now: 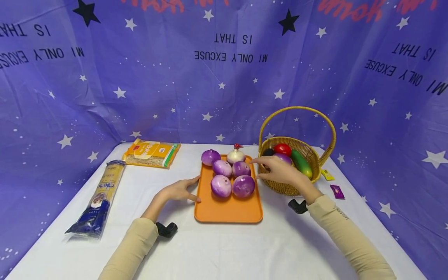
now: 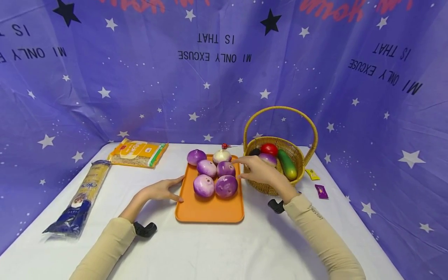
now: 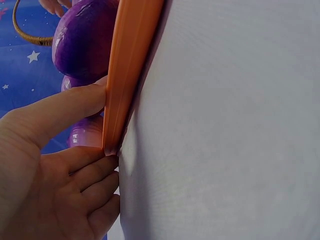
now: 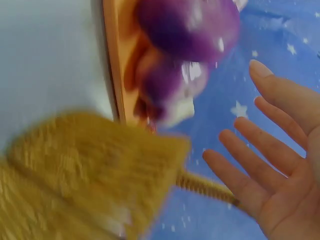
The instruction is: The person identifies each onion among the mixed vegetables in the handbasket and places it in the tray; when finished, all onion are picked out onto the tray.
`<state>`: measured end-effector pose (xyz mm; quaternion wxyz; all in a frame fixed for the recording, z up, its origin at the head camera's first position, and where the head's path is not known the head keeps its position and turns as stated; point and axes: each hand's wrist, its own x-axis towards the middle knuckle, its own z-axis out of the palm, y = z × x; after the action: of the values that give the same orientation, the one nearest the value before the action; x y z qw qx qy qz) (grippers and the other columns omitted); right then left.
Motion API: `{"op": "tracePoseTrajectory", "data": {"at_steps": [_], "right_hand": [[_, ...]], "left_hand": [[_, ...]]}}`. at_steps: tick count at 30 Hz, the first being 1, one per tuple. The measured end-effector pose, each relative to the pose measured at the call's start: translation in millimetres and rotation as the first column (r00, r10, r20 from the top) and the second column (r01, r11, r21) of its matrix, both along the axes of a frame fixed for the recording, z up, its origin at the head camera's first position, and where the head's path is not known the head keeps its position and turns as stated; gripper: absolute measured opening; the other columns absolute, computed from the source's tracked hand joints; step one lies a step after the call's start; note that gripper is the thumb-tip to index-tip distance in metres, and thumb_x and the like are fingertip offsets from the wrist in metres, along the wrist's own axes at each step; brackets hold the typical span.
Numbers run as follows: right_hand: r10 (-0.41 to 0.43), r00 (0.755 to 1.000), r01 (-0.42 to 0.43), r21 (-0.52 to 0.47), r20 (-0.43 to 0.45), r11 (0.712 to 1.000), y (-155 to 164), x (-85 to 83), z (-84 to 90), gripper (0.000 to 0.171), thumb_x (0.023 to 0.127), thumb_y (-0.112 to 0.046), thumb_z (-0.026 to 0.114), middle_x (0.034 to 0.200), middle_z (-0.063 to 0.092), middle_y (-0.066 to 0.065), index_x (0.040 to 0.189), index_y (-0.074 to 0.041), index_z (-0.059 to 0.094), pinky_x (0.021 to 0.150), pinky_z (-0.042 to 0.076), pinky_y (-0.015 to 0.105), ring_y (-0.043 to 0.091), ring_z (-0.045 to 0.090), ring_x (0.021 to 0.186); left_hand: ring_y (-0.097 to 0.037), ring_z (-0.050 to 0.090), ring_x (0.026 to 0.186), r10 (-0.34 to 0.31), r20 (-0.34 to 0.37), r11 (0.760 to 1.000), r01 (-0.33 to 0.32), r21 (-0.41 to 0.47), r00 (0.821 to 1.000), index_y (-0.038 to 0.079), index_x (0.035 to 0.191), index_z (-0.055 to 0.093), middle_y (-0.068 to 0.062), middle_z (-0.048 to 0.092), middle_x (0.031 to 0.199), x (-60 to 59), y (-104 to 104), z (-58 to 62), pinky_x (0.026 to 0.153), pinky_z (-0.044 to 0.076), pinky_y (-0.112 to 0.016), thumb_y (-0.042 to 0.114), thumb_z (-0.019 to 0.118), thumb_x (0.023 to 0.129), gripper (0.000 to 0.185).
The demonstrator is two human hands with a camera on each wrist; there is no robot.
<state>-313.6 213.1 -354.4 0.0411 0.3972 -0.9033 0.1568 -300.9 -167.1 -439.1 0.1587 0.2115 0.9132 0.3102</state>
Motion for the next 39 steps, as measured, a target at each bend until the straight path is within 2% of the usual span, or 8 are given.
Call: {"op": "tracePoseTrajectory", "data": {"at_steps": [2, 5, 7, 9, 10, 16, 29, 39], "right_hand": [[-0.042, 0.999, 0.042, 0.012, 0.028, 0.999, 10, -3.3, 9.0, 0.052, 0.083, -0.025, 0.077, 0.109, 0.066, 0.008, 0.130, -0.012, 0.061, 0.073, 0.053, 0.034, 0.017, 0.056, 0.073], [-0.065, 0.998, 0.064, 0.034, 0.020, 0.997, 25, -13.1, 19.1, 0.050, 0.082, -0.024, 0.078, 0.104, 0.066, 0.008, 0.128, -0.010, 0.063, 0.072, 0.052, 0.037, 0.020, 0.058, 0.073], [-0.076, 0.997, 0.075, 0.056, 0.009, 0.996, 35, -21.6, 23.6, 0.048, 0.081, -0.021, 0.080, 0.102, 0.067, 0.009, 0.125, -0.009, 0.064, 0.079, 0.053, 0.040, 0.023, 0.061, 0.084], [-0.071, 0.997, 0.073, 0.090, -0.024, 0.993, 45, -30.7, 25.8, 0.046, 0.078, -0.014, 0.080, 0.113, 0.067, 0.011, 0.121, -0.007, 0.066, 0.089, 0.050, 0.043, 0.025, 0.061, 0.100], [-0.075, 0.997, 0.077, 0.103, -0.017, 0.992, 48, -35.1, 26.2, 0.045, 0.077, -0.011, 0.079, 0.113, 0.067, 0.012, 0.120, -0.007, 0.066, 0.089, 0.050, 0.043, 0.026, 0.061, 0.099], [-0.090, 0.994, 0.077, 0.210, 0.053, 0.975, 62, -57.2, 24.1, 0.042, 0.079, 0.000, 0.074, 0.111, 0.066, 0.017, 0.120, 0.000, 0.065, 0.075, 0.050, 0.038, 0.028, 0.058, 0.088], [-0.213, 0.966, 0.158, 0.324, 0.143, 0.933, 74, -87.0, 12.4, 0.050, 0.077, -0.005, 0.078, 0.115, 0.065, 0.018, 0.124, 0.003, 0.062, 0.091, 0.049, 0.047, 0.031, 0.059, 0.104], [-0.239, 0.957, 0.161, 0.382, 0.166, 0.910, 69, -95.0, 7.0, 0.052, 0.074, -0.002, 0.077, 0.109, 0.065, 0.014, 0.123, 0.002, 0.062, 0.087, 0.049, 0.043, 0.027, 0.058, 0.098]], "left_hand": [[-0.040, 0.027, 0.139, -0.001, -0.003, 1.000, 0.001, 0.002, 1.000, 0.005, 0.152, 0.025, -0.020, 0.033, 0.151, -0.1, 0, 0.6, 0.114, 0.021, -0.052, 0.039, 0.079, 0.077, 0.099], [-0.040, 0.026, 0.139, 0.001, 0.006, 1.000, -0.001, 0.008, 1.000, 0.005, 0.152, 0.025, -0.020, 0.032, 0.152, 0.2, 0, 1.5, 0.114, 0.020, -0.052, 0.039, 0.079, 0.077, 0.099], [-0.041, 0.026, 0.139, -0.001, 0.005, 1.000, 0.001, 0.013, 1.000, 0.004, 0.152, 0.024, -0.021, 0.032, 0.152, 0.1, -1, 1.3, 0.114, 0.021, -0.053, 0.038, 0.079, 0.077, 0.099], [-0.040, 0.026, 0.139, 0.005, 0.013, 1.000, -0.005, 0.012, 1.000, 0.005, 0.153, 0.025, -0.020, 0.031, 0.152, 0.1, 0, 0.7, 0.114, 0.021, -0.052, 0.039, 0.079, 0.077, 0.099], [-0.041, 0.027, 0.139, 0.005, 0.010, 1.000, -0.005, 0.011, 1.000, 0.005, 0.152, 0.025, -0.021, 0.032, 0.152, 0.0, 0, 0.5, 0.114, 0.021, -0.053, 0.039, 0.079, 0.077, 0.099], [-0.040, 0.028, 0.139, 0.009, 0.014, 1.000, -0.009, 0.001, 1.000, 0.007, 0.153, 0.025, -0.020, 0.032, 0.152, 1.1, 0, 0.2, 0.113, 0.023, -0.052, 0.039, 0.079, 0.077, 0.099], [-0.040, 0.027, 0.139, 0.006, 0.010, 1.000, -0.006, -0.001, 1.000, 0.005, 0.153, 0.025, -0.020, 0.032, 0.152, 0.8, 0, 1.1, 0.114, 0.023, -0.052, 0.039, 0.078, 0.078, 0.098], [-0.039, 0.028, 0.139, 0.009, 0.005, 1.000, -0.009, 0.009, 1.000, 0.005, 0.152, 0.026, -0.020, 0.032, 0.152, 1.3, 0, 2.7, 0.114, 0.023, -0.052, 0.038, 0.079, 0.077, 0.098]]}}
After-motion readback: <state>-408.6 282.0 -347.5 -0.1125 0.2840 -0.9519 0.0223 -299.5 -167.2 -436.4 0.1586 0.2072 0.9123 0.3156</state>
